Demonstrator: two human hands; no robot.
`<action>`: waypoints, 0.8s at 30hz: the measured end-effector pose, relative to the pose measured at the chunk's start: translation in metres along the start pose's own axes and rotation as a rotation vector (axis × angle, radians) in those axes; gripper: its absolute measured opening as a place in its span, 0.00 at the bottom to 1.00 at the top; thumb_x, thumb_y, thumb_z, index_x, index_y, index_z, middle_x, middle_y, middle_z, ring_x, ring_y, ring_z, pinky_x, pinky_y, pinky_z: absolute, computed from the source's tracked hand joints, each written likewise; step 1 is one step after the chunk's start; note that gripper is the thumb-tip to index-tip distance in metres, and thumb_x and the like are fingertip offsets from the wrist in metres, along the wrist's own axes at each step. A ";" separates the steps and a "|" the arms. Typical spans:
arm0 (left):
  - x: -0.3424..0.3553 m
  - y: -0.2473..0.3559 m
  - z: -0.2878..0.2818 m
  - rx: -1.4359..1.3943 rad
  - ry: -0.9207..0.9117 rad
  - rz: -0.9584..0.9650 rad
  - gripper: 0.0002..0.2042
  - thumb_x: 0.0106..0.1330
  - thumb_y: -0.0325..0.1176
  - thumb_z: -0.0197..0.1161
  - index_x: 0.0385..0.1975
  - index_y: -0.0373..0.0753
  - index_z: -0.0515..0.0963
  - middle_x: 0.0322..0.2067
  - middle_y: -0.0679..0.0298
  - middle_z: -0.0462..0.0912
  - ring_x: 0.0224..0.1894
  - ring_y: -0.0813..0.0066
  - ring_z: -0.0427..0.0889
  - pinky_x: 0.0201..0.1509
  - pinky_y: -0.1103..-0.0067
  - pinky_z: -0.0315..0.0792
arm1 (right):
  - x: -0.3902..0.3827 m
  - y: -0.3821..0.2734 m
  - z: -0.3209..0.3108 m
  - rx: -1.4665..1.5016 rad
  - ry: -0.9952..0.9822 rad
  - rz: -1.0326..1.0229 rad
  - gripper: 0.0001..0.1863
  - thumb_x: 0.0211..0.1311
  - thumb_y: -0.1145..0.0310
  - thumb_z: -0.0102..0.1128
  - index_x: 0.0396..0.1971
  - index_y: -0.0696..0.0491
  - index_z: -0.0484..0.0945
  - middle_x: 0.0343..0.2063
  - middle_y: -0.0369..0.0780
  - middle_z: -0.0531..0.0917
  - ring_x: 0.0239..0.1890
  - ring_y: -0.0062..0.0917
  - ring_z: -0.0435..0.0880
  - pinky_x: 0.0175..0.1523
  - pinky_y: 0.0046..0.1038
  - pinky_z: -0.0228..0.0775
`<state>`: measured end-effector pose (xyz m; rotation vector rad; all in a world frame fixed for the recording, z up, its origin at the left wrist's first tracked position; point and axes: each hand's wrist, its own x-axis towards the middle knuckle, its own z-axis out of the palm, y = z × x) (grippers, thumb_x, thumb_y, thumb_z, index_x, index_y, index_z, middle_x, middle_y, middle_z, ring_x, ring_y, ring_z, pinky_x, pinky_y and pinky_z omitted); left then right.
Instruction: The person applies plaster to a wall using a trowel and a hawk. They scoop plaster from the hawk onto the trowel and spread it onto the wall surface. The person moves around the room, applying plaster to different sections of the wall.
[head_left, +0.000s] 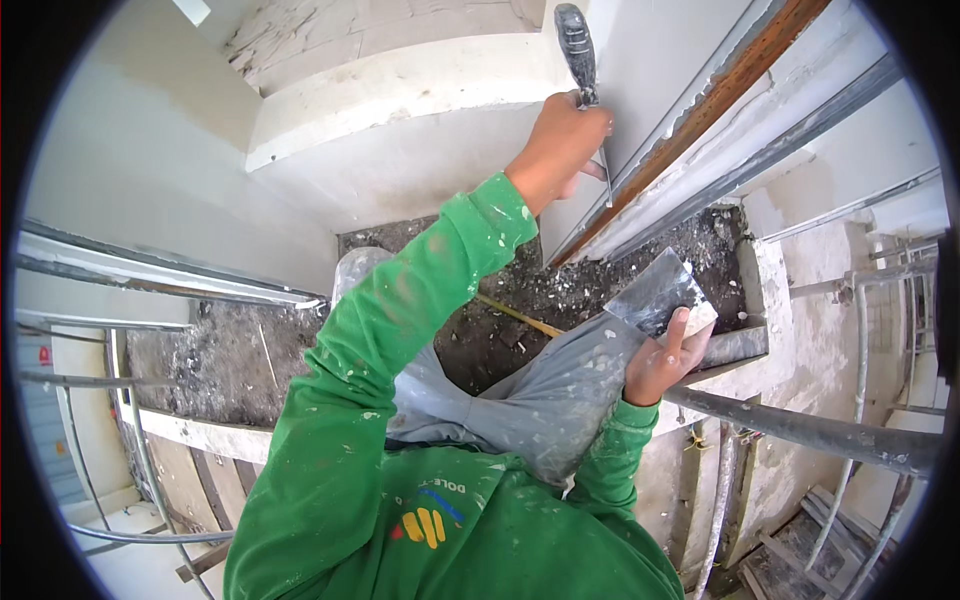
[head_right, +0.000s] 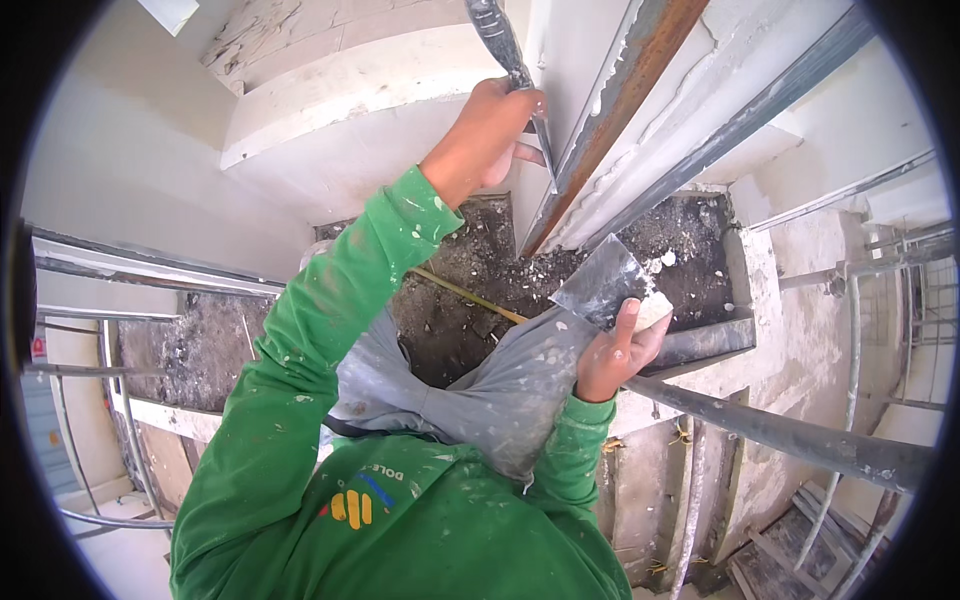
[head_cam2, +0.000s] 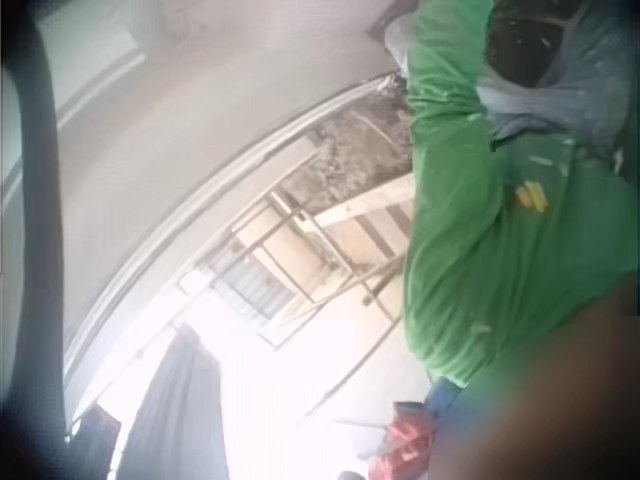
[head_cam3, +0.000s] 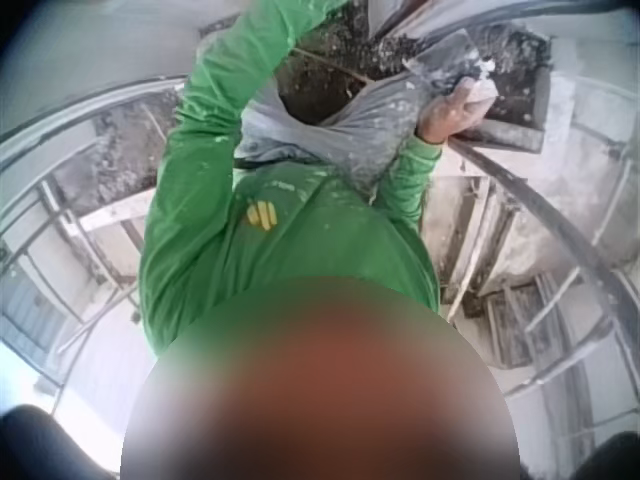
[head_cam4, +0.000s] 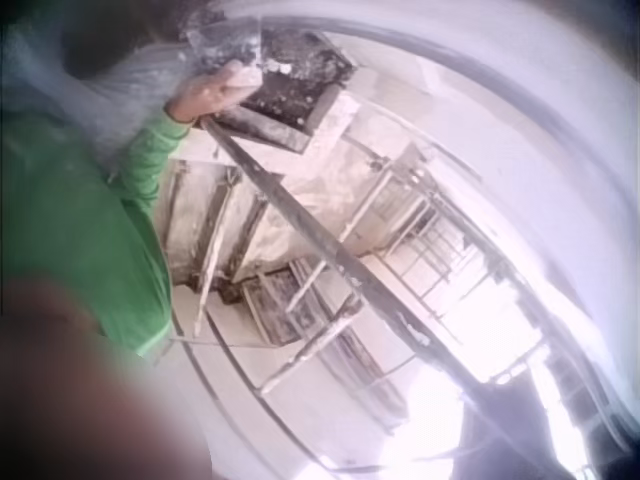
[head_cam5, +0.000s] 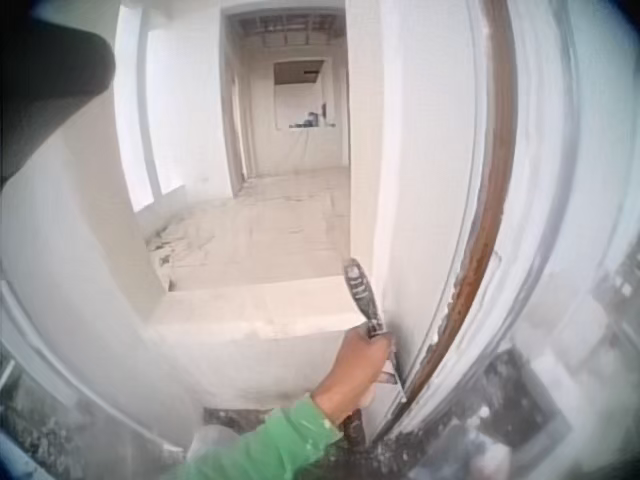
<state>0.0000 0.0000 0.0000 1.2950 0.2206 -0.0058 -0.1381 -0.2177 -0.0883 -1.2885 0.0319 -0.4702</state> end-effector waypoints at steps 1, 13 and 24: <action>0.004 0.013 0.004 0.016 -0.002 0.014 0.14 0.58 0.31 0.58 0.38 0.27 0.72 0.40 0.54 0.70 0.42 0.58 0.73 0.32 0.57 0.79 | 0.004 0.005 0.001 0.045 0.005 -0.001 0.20 0.64 0.66 0.60 0.51 0.60 0.68 0.43 0.38 0.74 0.45 0.20 0.70 0.54 0.24 0.60; -0.020 0.194 0.039 -0.015 -0.166 0.228 0.13 0.56 0.28 0.53 0.39 0.28 0.70 0.31 0.53 0.69 0.28 0.62 0.70 0.37 0.43 0.72 | -0.007 -0.009 0.001 0.010 0.041 -0.043 0.19 0.65 0.66 0.60 0.50 0.62 0.69 0.41 0.37 0.74 0.43 0.19 0.70 0.52 0.24 0.60; -0.053 0.320 0.083 -0.052 -0.244 0.276 0.16 0.62 0.24 0.46 0.49 0.28 0.63 0.46 0.51 0.67 0.51 0.45 0.64 0.53 0.27 0.55 | -0.005 -0.007 -0.003 0.006 0.040 -0.022 0.21 0.67 0.65 0.58 0.53 0.62 0.68 0.46 0.39 0.74 0.48 0.22 0.70 0.57 0.26 0.59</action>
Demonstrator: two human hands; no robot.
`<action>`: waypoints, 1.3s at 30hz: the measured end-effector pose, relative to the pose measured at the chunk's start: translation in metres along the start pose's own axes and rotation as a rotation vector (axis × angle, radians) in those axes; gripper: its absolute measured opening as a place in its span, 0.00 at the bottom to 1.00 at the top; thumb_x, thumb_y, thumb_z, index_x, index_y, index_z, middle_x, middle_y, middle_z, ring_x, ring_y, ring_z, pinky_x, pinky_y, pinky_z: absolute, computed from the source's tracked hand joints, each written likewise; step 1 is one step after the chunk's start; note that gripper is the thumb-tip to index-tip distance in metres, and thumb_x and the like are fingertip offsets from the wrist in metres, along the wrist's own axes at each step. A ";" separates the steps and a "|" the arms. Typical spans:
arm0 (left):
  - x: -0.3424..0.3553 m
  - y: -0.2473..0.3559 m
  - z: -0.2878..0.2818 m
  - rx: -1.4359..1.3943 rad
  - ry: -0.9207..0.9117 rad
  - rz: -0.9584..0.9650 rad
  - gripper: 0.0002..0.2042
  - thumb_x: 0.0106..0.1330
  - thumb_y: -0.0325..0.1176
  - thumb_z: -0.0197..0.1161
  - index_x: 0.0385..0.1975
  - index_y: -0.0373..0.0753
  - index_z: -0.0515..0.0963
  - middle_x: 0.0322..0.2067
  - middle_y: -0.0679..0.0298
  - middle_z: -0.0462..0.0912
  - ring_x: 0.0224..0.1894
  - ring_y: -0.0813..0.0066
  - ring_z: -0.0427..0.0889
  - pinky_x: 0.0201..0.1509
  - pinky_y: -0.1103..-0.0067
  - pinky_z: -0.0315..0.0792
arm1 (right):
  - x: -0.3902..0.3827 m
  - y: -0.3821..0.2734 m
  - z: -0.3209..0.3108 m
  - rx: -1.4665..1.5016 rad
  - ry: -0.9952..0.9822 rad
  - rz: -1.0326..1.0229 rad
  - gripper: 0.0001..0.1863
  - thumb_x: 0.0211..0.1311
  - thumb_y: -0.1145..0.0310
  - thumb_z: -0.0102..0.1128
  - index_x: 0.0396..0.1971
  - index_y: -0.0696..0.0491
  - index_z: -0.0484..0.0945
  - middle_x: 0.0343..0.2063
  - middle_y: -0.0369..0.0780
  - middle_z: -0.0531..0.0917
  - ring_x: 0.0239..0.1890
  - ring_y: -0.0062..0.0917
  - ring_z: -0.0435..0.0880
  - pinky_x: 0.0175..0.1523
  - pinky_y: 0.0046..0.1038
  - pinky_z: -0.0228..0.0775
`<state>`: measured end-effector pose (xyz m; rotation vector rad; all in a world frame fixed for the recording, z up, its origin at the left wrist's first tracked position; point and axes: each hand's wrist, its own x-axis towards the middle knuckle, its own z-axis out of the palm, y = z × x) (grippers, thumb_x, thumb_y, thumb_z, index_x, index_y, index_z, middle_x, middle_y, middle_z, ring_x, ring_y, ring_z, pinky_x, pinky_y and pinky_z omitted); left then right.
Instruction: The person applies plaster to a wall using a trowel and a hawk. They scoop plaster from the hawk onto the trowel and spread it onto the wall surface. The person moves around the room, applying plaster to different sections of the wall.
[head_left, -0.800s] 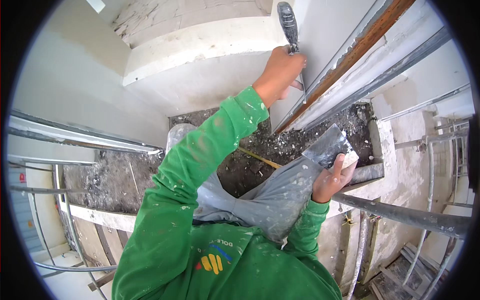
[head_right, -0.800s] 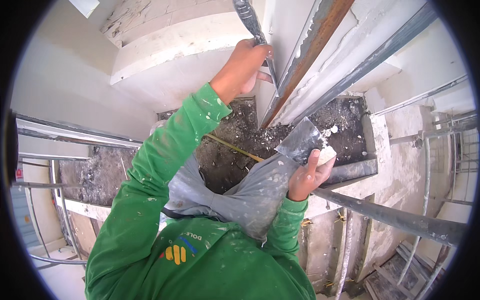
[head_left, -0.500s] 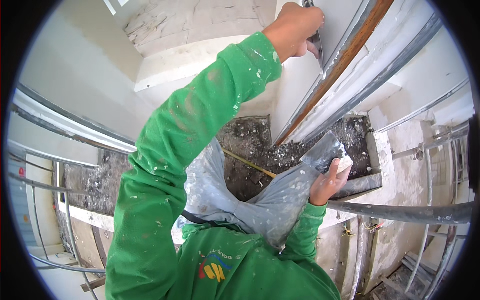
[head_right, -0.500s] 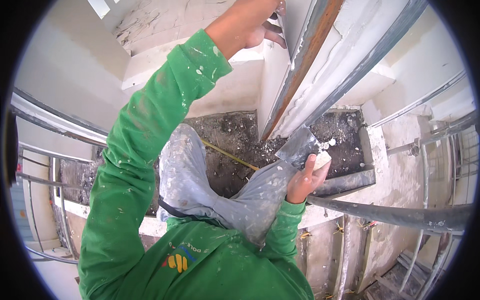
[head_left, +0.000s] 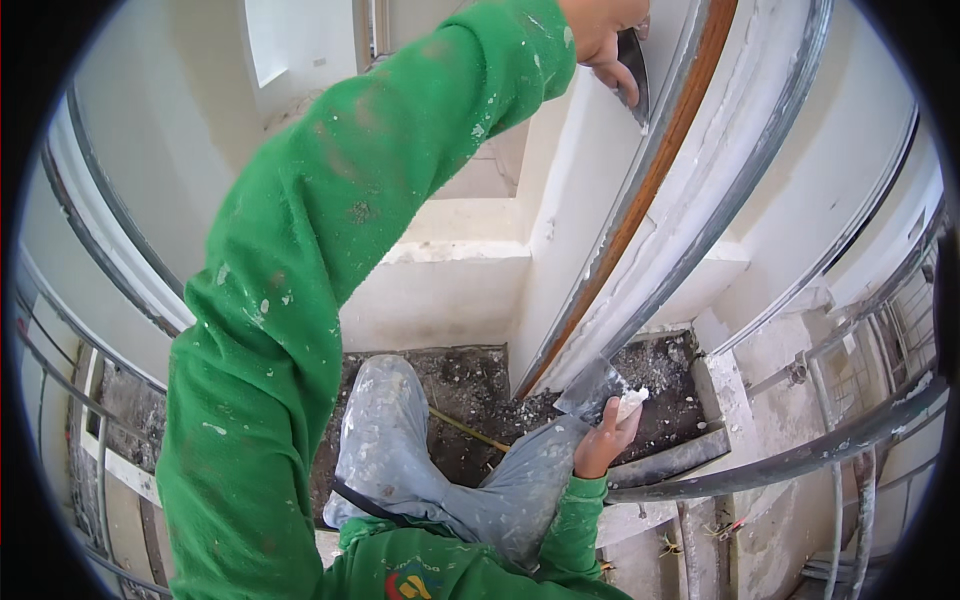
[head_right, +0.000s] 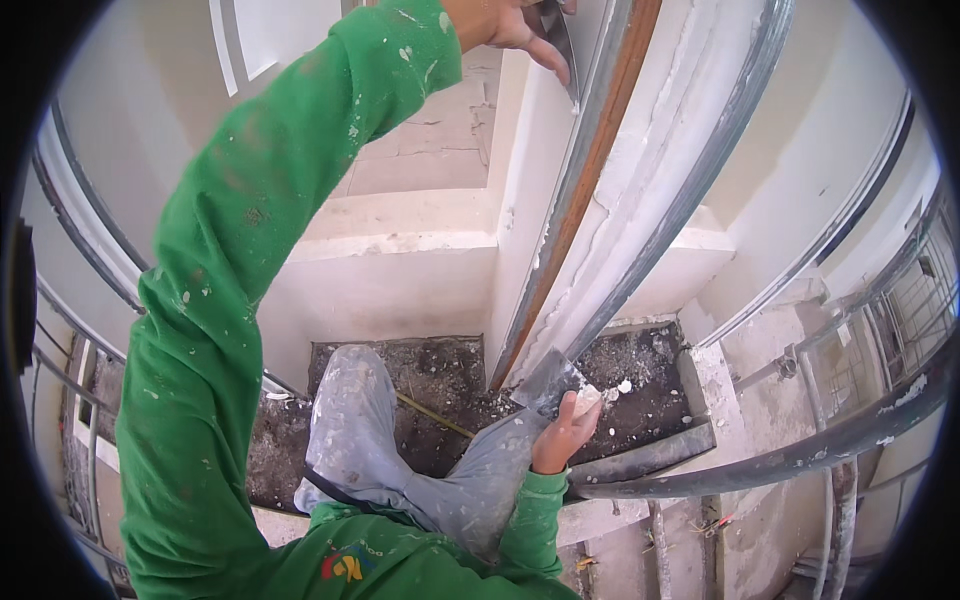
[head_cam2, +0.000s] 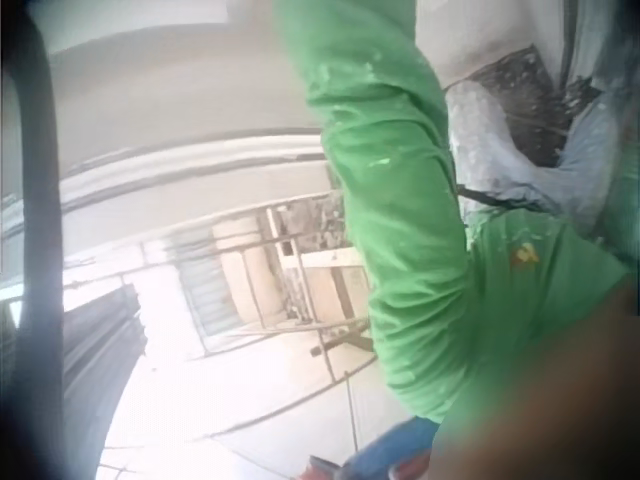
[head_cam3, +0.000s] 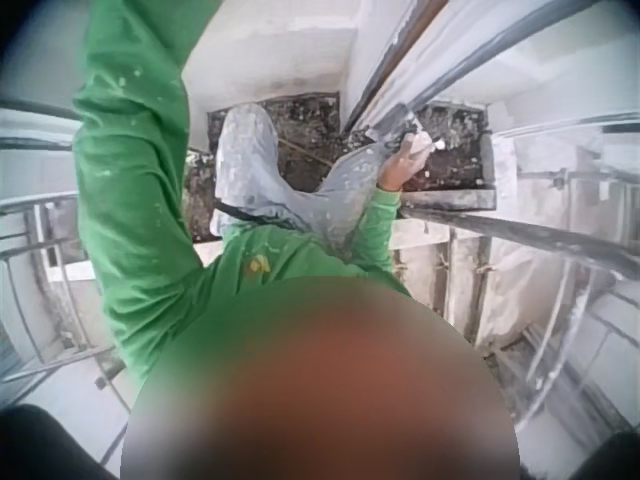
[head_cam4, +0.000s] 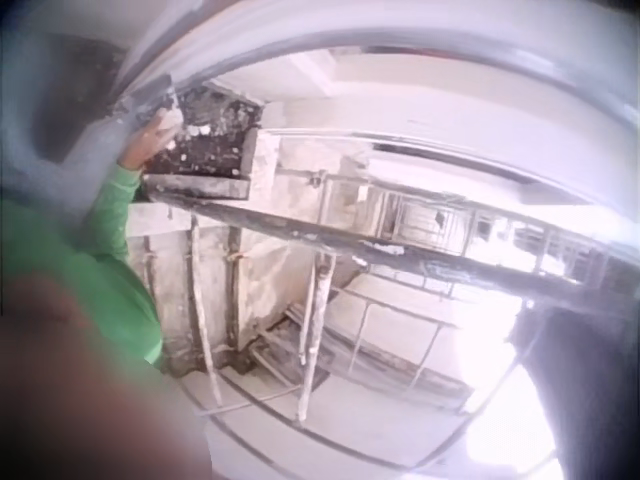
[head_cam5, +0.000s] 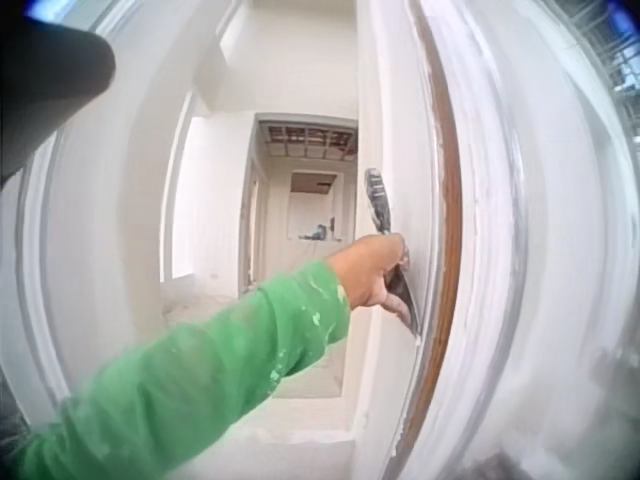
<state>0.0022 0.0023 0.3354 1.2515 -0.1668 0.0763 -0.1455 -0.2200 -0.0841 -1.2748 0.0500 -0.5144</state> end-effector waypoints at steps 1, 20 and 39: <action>0.004 0.010 0.001 -0.008 -0.003 0.005 0.15 0.62 0.24 0.46 0.49 0.28 0.63 0.45 0.51 0.67 0.50 0.45 0.64 0.52 0.27 0.56 | 0.001 0.002 -0.001 -0.004 -0.005 0.008 0.21 0.67 0.66 0.57 0.54 0.62 0.67 0.47 0.39 0.74 0.49 0.22 0.70 0.58 0.25 0.59; 0.013 0.238 0.077 0.016 0.089 0.236 0.20 0.69 0.29 0.49 0.57 0.25 0.58 0.59 0.39 0.59 0.60 0.41 0.61 0.54 0.45 0.68 | 0.007 0.015 0.007 -0.024 -0.027 0.009 0.14 0.67 0.66 0.57 0.44 0.60 0.70 0.39 0.36 0.74 0.42 0.20 0.70 0.51 0.25 0.62; -0.291 -0.209 -0.204 -0.253 0.651 0.119 0.25 0.62 0.20 0.52 0.61 0.40 0.60 0.45 0.58 0.75 0.43 0.68 0.81 0.40 0.66 0.82 | 0.000 0.024 -0.012 0.314 -0.014 0.281 0.12 0.66 0.71 0.56 0.47 0.58 0.70 0.45 0.38 0.75 0.47 0.23 0.74 0.53 0.28 0.66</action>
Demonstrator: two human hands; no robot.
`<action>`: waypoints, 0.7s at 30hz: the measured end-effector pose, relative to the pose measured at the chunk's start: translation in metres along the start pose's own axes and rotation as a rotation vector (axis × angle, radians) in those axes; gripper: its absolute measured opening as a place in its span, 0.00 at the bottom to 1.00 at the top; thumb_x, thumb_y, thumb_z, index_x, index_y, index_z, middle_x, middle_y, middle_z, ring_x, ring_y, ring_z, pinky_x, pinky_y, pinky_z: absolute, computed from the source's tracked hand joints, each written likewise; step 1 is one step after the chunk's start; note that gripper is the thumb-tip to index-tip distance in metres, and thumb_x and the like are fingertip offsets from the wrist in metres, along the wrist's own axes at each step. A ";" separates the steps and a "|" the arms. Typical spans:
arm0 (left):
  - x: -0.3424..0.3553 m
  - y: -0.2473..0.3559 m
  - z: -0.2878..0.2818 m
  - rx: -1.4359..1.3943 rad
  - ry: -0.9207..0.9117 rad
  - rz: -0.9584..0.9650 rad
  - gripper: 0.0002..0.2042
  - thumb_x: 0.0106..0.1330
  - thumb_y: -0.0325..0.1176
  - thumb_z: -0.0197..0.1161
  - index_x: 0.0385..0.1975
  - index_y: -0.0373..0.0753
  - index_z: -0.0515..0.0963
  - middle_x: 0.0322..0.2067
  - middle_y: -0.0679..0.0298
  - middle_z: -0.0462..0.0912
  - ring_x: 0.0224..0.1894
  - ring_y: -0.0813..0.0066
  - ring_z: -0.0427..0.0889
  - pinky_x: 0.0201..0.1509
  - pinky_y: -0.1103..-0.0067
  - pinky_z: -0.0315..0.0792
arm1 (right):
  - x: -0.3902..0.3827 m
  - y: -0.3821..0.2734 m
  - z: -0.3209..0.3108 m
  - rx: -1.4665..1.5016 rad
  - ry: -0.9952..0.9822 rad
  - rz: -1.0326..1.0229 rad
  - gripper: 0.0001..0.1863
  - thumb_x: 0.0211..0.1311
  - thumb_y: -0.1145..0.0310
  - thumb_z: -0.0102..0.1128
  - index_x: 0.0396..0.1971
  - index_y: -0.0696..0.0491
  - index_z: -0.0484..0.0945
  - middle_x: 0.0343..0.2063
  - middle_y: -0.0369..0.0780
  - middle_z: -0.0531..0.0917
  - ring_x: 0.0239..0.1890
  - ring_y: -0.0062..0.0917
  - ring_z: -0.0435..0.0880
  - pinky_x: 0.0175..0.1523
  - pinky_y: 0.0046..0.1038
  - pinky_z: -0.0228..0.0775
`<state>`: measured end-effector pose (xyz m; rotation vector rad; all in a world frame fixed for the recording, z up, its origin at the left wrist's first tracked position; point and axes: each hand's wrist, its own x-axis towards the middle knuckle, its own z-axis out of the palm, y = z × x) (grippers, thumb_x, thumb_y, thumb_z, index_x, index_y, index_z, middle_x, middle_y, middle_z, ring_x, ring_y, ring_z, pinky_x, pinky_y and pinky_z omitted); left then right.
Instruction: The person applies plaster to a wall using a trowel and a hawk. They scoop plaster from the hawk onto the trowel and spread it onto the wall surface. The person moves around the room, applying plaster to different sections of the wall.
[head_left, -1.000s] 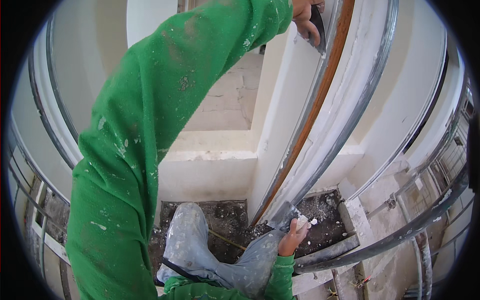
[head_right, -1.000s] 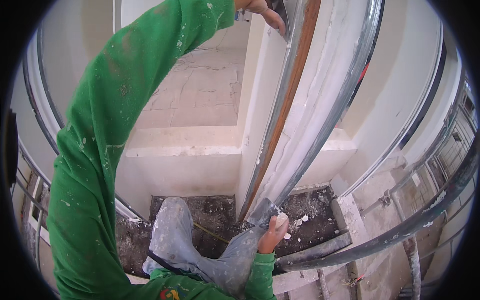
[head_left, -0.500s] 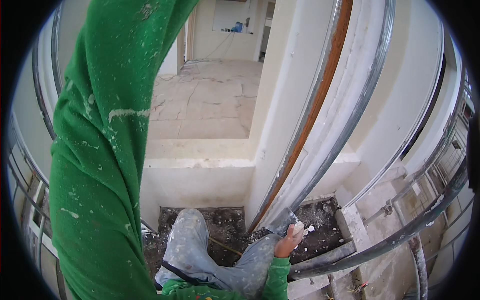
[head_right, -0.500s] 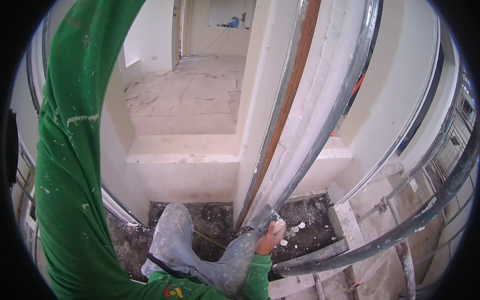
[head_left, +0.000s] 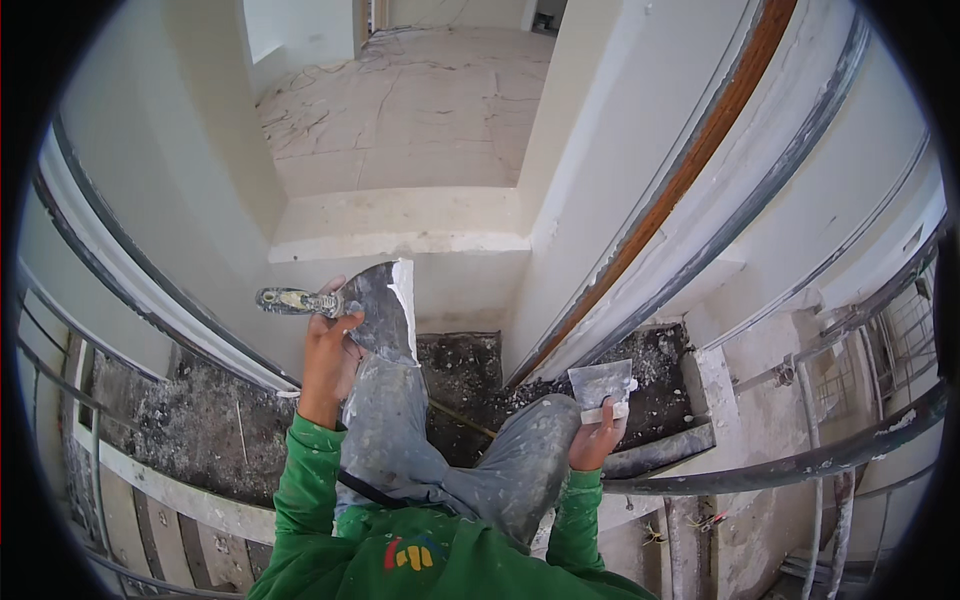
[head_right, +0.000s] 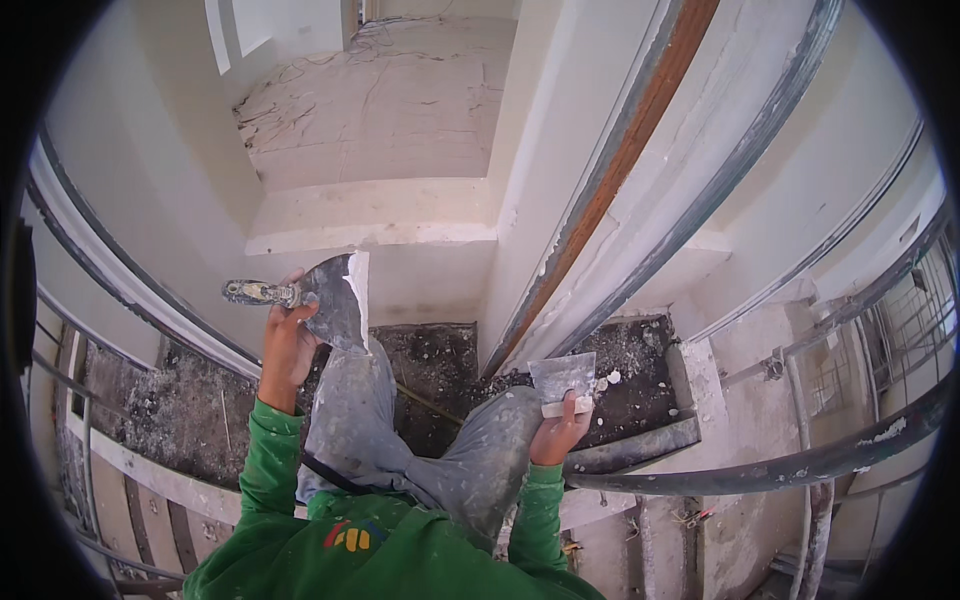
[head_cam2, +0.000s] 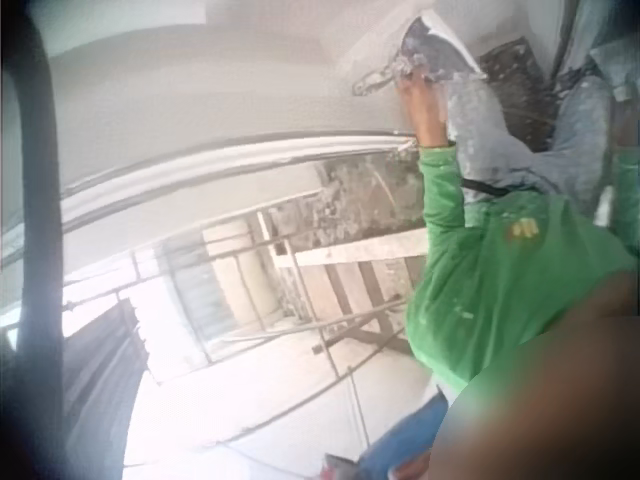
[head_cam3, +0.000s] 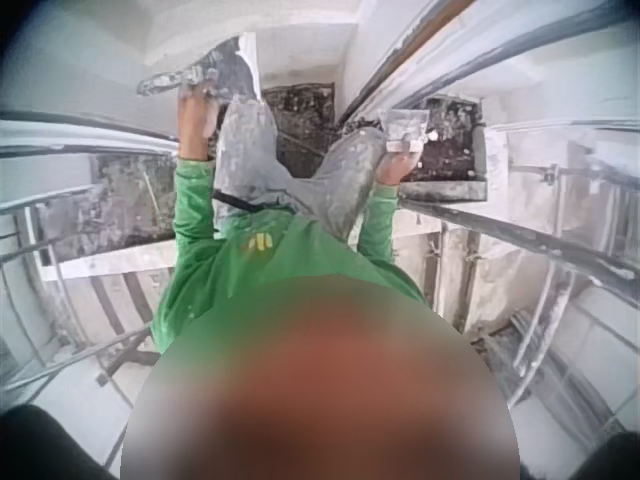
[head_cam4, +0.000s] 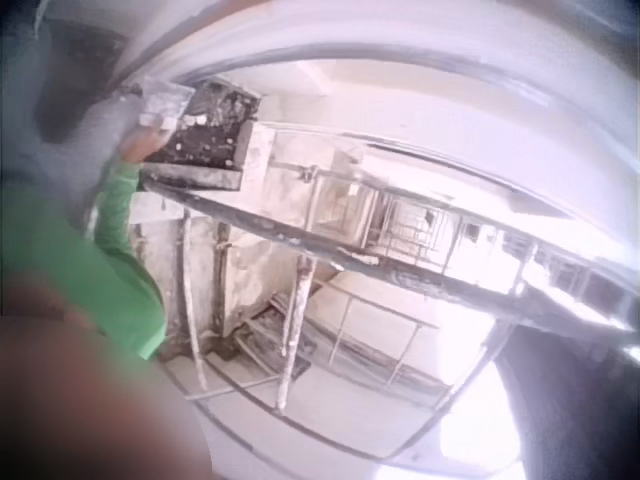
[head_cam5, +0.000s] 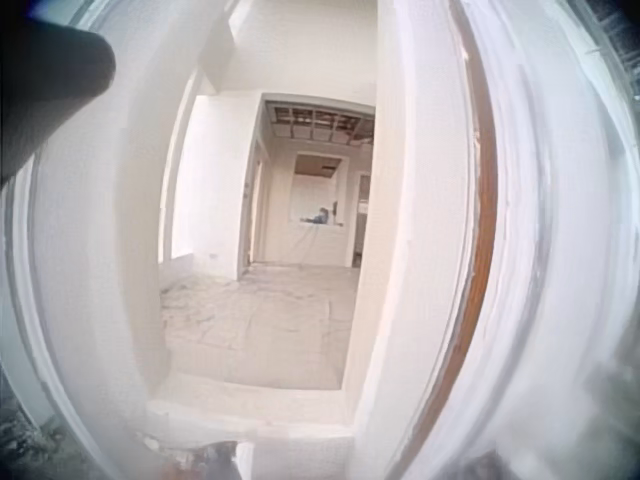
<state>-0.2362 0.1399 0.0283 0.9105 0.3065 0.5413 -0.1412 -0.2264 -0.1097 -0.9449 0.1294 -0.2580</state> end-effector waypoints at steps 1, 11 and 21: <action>-0.005 -0.014 0.003 -0.014 0.016 -0.035 0.25 0.62 0.21 0.52 0.61 0.39 0.61 0.44 0.59 0.74 0.43 0.68 0.81 0.40 0.66 0.83 | -0.001 0.000 -0.001 0.015 -0.006 0.002 0.13 0.66 0.71 0.56 0.47 0.58 0.70 0.46 0.38 0.75 0.47 0.24 0.75 0.53 0.29 0.67; -0.014 -0.049 -0.024 0.290 0.037 -0.263 0.17 0.71 0.40 0.54 0.55 0.38 0.67 0.49 0.60 0.75 0.48 0.71 0.77 0.43 0.70 0.78 | -0.037 -0.002 0.023 -0.066 0.034 -0.031 0.11 0.66 0.72 0.56 0.45 0.56 0.71 0.42 0.37 0.77 0.44 0.20 0.75 0.51 0.26 0.67; 0.033 0.024 0.008 0.316 0.039 0.444 0.17 0.62 0.26 0.64 0.49 0.35 0.69 0.44 0.54 0.79 0.45 0.69 0.80 0.44 0.76 0.78 | -0.078 -0.011 0.056 -0.188 0.098 -0.148 0.09 0.64 0.74 0.58 0.41 0.55 0.69 0.39 0.35 0.76 0.42 0.18 0.73 0.51 0.24 0.65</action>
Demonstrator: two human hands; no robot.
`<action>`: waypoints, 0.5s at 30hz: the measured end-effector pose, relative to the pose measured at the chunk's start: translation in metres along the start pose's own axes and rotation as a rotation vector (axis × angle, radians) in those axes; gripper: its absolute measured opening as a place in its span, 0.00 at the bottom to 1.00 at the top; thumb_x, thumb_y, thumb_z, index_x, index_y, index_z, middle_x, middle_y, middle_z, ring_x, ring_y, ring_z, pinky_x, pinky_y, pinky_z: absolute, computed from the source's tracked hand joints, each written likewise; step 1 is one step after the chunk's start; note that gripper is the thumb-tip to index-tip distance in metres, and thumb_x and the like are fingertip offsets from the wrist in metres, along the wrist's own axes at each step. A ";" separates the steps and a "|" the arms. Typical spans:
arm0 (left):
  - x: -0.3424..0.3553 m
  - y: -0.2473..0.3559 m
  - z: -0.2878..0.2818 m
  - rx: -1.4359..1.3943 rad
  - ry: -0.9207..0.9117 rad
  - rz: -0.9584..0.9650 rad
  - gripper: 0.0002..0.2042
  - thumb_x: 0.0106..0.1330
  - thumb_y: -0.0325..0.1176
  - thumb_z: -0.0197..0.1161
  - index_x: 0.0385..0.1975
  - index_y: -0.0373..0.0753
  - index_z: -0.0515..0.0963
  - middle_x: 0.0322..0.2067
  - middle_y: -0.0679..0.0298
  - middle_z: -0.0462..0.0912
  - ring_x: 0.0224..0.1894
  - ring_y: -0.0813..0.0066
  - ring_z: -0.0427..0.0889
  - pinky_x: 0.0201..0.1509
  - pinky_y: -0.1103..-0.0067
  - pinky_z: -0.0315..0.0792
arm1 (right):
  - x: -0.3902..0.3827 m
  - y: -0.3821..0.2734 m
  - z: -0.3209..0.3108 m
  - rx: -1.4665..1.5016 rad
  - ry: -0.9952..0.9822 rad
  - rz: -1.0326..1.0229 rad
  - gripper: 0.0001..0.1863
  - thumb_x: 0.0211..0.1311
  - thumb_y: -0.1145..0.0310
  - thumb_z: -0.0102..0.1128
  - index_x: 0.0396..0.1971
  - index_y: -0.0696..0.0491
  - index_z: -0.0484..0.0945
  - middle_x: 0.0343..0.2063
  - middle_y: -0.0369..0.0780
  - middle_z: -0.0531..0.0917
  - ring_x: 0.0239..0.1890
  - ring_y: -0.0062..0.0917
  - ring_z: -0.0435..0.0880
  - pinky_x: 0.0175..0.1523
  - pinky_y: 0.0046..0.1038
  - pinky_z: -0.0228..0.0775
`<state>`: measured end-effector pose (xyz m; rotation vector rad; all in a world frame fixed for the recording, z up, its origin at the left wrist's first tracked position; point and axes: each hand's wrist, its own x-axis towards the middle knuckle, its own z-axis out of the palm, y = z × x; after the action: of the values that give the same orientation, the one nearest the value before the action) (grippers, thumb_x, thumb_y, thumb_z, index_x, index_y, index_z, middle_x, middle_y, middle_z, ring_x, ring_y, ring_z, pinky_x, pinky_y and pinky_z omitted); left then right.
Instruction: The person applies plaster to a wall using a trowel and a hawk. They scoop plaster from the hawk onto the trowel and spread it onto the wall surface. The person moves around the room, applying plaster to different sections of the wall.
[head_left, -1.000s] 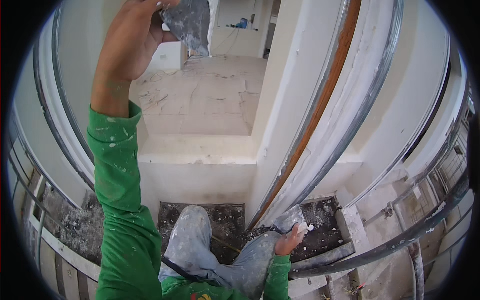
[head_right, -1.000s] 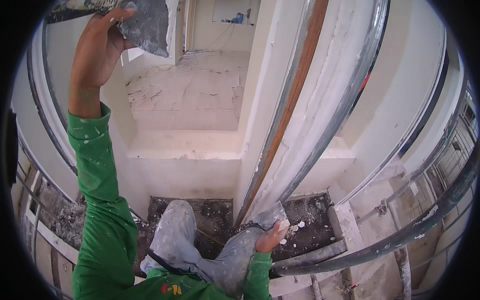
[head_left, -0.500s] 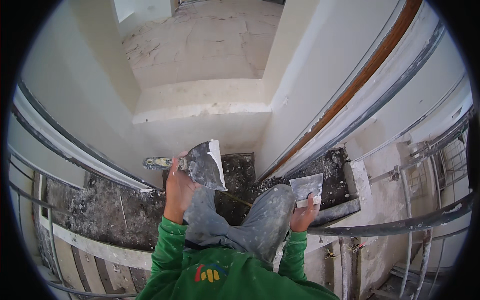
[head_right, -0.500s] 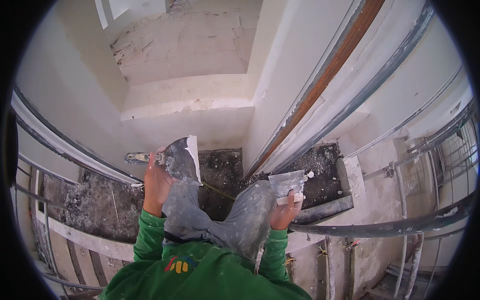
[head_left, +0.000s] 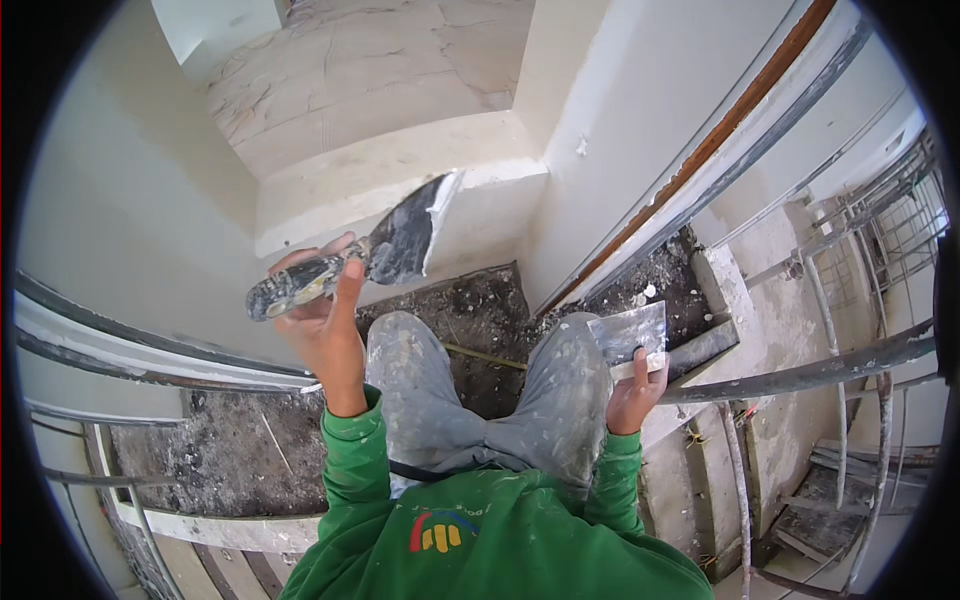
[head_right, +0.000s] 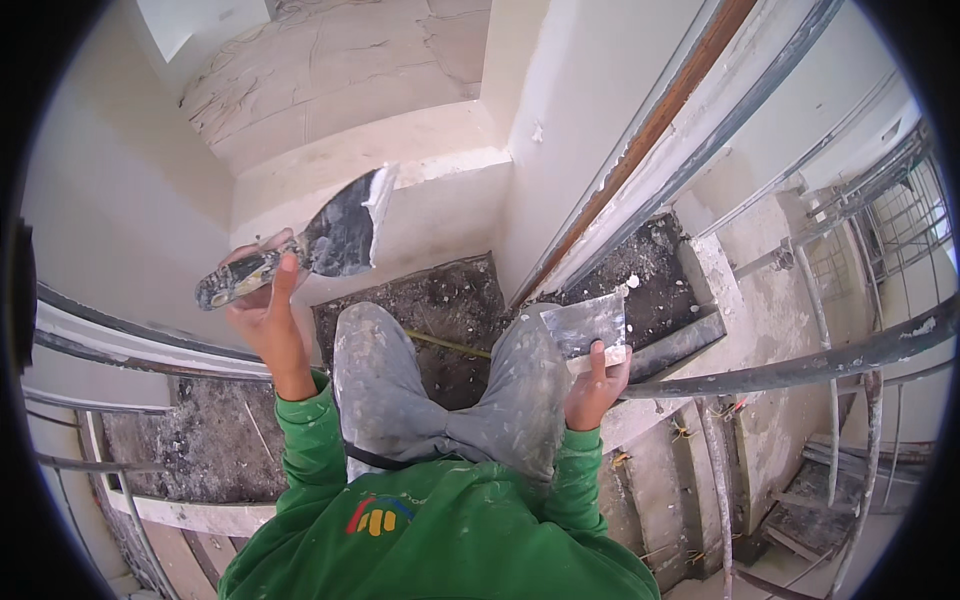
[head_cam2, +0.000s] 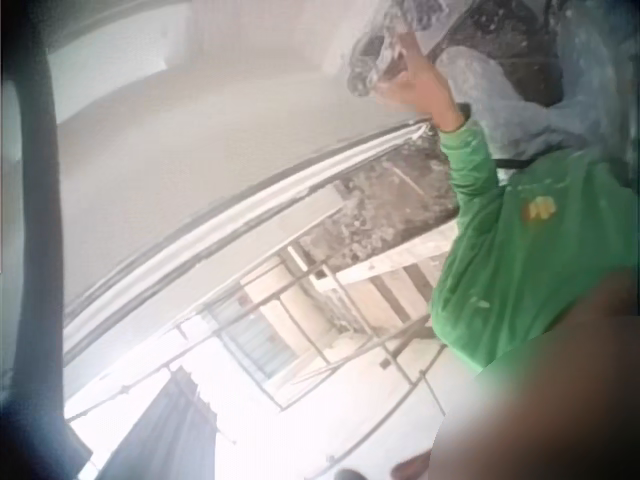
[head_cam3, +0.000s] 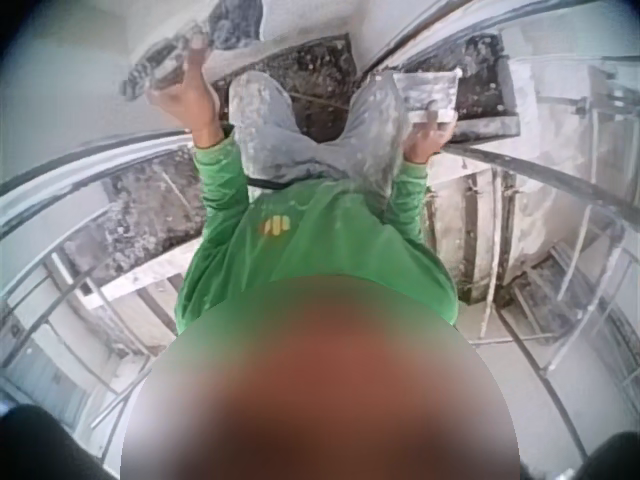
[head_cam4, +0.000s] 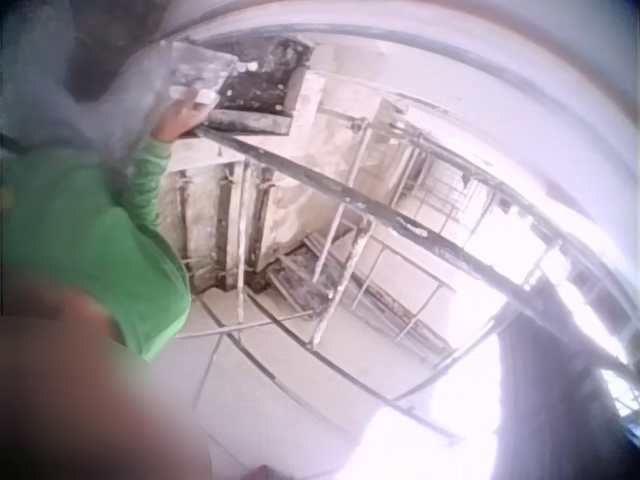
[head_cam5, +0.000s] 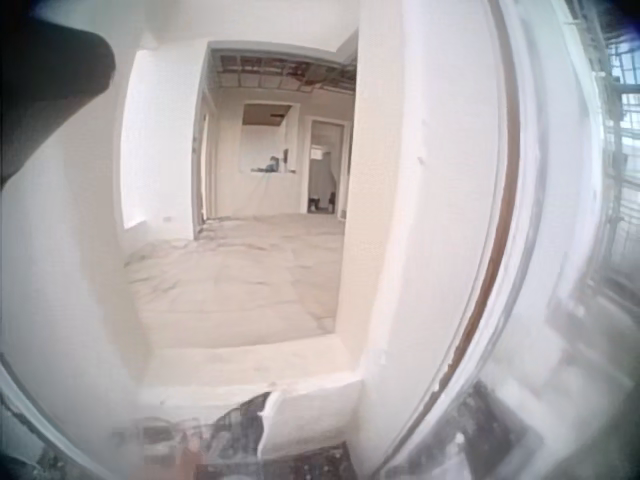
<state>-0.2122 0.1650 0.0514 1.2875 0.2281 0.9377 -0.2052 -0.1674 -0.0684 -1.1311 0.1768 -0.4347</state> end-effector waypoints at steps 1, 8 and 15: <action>0.009 0.005 -0.008 -0.008 0.131 0.053 0.17 0.62 0.27 0.64 0.49 0.36 0.68 0.45 0.53 0.79 0.45 0.68 0.81 0.43 0.75 0.78 | -0.003 -0.002 0.004 -0.001 0.000 0.005 0.09 0.64 0.74 0.58 0.41 0.55 0.69 0.39 0.35 0.76 0.42 0.18 0.73 0.51 0.24 0.65; -0.034 -0.048 -0.057 -0.383 0.079 -0.621 0.11 0.66 0.33 0.60 0.46 0.44 0.70 0.45 0.57 0.79 0.38 0.68 0.82 0.29 0.76 0.80 | -0.010 0.011 0.015 -0.083 -0.077 0.043 0.08 0.63 0.73 0.60 0.37 0.53 0.69 0.35 0.32 0.74 0.37 0.15 0.69 0.45 0.20 0.62; -0.061 -0.078 -0.063 -0.748 -0.017 -0.815 0.17 0.70 0.47 0.51 0.48 0.41 0.71 0.46 0.59 0.76 0.45 0.58 0.79 0.45 0.59 0.78 | -0.002 0.004 0.030 -0.247 -0.166 0.027 0.10 0.61 0.75 0.62 0.34 0.51 0.68 0.30 0.29 0.70 0.33 0.12 0.66 0.39 0.18 0.58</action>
<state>-0.2536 0.1689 -0.0585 0.4221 0.3151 0.2445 -0.1955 -0.1397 -0.0599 -1.3996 0.1014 -0.2985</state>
